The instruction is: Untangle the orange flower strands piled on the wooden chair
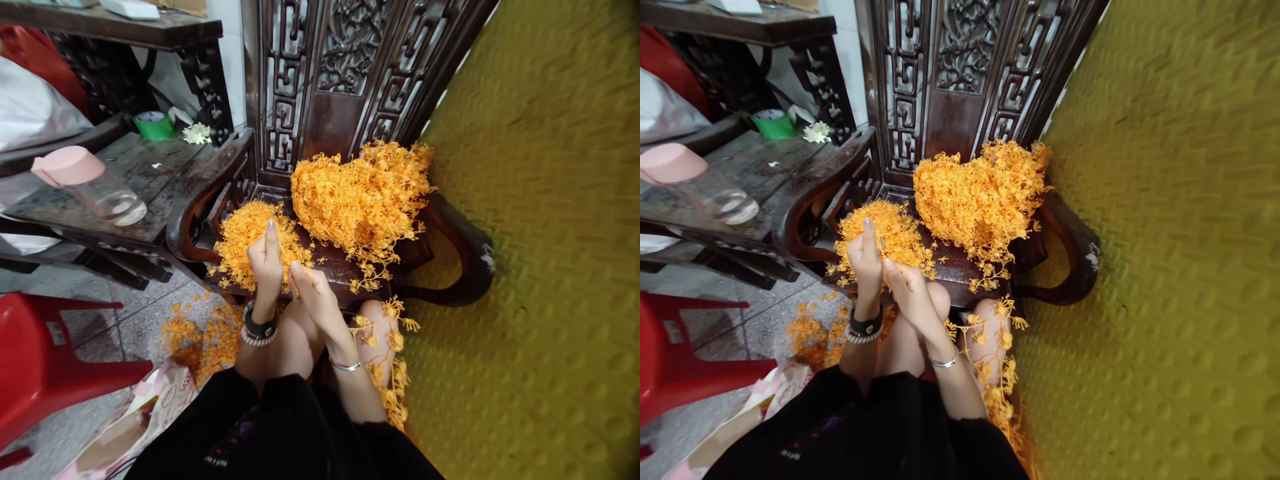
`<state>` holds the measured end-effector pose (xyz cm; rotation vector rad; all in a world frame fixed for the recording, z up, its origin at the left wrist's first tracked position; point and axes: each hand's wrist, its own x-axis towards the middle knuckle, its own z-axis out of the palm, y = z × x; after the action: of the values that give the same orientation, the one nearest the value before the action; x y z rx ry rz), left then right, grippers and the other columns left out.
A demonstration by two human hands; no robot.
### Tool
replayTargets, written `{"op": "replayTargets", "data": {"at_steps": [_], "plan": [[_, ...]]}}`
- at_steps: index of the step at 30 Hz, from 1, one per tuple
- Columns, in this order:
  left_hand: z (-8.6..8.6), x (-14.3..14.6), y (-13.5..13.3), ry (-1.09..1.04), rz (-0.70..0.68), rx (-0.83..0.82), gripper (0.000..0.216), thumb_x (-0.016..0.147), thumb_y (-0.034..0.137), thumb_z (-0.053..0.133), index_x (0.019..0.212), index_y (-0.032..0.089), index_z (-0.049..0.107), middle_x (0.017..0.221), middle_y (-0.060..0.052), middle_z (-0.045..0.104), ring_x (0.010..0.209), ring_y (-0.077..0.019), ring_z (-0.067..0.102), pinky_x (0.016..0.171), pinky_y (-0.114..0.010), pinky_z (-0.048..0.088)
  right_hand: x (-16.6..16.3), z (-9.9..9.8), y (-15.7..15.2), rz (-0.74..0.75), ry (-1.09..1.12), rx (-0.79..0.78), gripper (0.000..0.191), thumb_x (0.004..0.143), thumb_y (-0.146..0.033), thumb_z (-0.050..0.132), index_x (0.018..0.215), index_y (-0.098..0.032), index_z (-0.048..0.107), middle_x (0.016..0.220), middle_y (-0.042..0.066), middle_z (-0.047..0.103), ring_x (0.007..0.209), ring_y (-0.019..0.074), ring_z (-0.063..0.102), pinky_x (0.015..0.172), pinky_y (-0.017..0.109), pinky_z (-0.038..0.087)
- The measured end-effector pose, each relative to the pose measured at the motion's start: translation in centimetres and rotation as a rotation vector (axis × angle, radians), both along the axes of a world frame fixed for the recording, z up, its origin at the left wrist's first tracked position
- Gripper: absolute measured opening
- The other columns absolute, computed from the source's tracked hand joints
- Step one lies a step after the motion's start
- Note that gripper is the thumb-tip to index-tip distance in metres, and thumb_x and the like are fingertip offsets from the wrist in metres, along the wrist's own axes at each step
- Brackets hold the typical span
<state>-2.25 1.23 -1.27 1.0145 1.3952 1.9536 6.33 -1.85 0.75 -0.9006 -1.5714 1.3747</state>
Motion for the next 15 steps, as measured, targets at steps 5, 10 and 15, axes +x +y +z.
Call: {"op": "replayTargets", "data": {"at_steps": [5,10,15], "plan": [[0.8,-4.1,6.3,-0.094,0.077,-0.023,0.052,0.089,0.057,0.036,0.054,0.020,0.028,0.049,0.004,0.029,0.044,-0.0075,0.029,0.046,-0.024,0.026,-0.1,0.0,-2.9,0.070,0.080,-0.101,0.048,0.090,-0.054,0.043,0.056,-0.021,0.038,0.049,-0.004,0.034,0.045,0.0094,0.030,0.044,0.026,0.026],[-0.3,-12.5,11.9,0.201,0.202,-0.277,0.050,0.096,0.045,0.024,0.065,0.014,0.048,0.060,-0.001,0.048,0.059,-0.0091,0.049,0.062,-0.023,0.038,2.7,-0.6,-3.0,-0.132,0.088,-0.086,0.050,0.091,-0.053,0.041,0.053,-0.021,0.037,0.052,-0.002,0.034,0.048,0.0099,0.030,0.045,0.025,0.028],[-3.2,-12.7,10.9,0.814,-0.014,-0.700,0.037,0.083,0.029,0.058,0.115,0.011,0.058,0.121,-0.021,0.056,0.118,-0.0346,0.047,0.095,-0.045,0.037,3.3,-0.1,0.5,-0.097,0.130,-0.090,0.036,0.087,-0.053,0.046,0.070,-0.023,0.040,0.067,-0.002,0.037,0.055,0.0108,0.036,0.047,0.024,0.034]]}}
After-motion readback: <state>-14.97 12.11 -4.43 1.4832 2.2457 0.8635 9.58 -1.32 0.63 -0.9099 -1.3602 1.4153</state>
